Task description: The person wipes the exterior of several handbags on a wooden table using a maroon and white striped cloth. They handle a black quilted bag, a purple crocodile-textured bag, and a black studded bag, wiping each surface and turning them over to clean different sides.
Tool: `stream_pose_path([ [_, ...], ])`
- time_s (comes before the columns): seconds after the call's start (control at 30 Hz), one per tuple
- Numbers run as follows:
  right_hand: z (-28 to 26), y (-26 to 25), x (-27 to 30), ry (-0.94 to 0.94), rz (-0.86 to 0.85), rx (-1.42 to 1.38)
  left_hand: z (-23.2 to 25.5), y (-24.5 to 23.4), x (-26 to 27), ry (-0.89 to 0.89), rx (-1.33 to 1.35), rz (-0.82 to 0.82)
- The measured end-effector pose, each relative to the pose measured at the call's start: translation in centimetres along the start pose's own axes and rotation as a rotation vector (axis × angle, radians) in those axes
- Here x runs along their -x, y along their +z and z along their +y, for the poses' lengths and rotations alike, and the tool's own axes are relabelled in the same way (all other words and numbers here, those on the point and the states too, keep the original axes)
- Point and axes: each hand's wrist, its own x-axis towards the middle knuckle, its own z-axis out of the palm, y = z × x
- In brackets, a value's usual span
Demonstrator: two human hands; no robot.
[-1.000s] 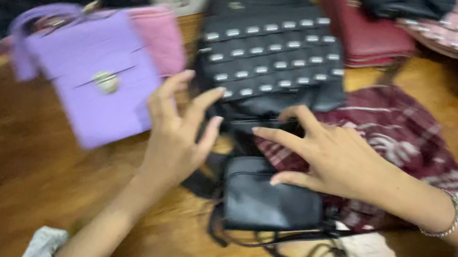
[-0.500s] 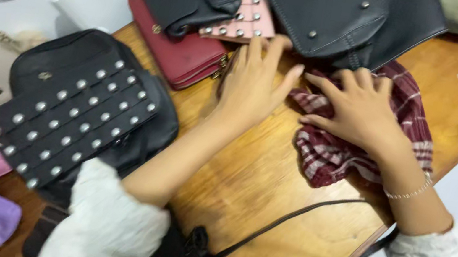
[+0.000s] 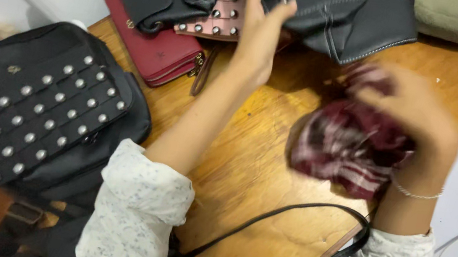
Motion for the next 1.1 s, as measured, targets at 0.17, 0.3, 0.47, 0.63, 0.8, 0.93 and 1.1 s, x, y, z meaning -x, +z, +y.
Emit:
stream_pose_path([
  [0.17,12.9,-4.9,-1.3,-0.204,0.648,-0.111,9.6,-2.4,0.6,-0.05,0.18,-0.083],
  [0.3,18.1,-5.4,-2.9,-0.108,0.921,-0.364,17.8,-3.9,4.8,-0.101,0.284,-0.186],
  [0.47,12.4,-3.5,-2.6,0.337,1.077,-0.314,25.3,-3.7,9.9,-0.021,0.304,-0.32],
  [0.63,3.1,-2.1,-1.4,0.419,1.091,0.077,29.8,-5.1,15.3,0.036,0.241,-0.265],
  [0.8,-2.7,-0.9,-1.5,0.295,0.952,0.068,30.8,-8.9,21.7,-0.085,0.258,-0.193],
  [0.93,-3.3,-0.4,-0.9,0.253,0.878,0.024,29.9,-11.9,25.1,-0.186,0.219,-0.193],
  [1.1,-5.7,0.0,-0.3,0.187,0.772,-0.062,30.2,-15.6,28.2,-0.368,-0.03,-0.222],
])
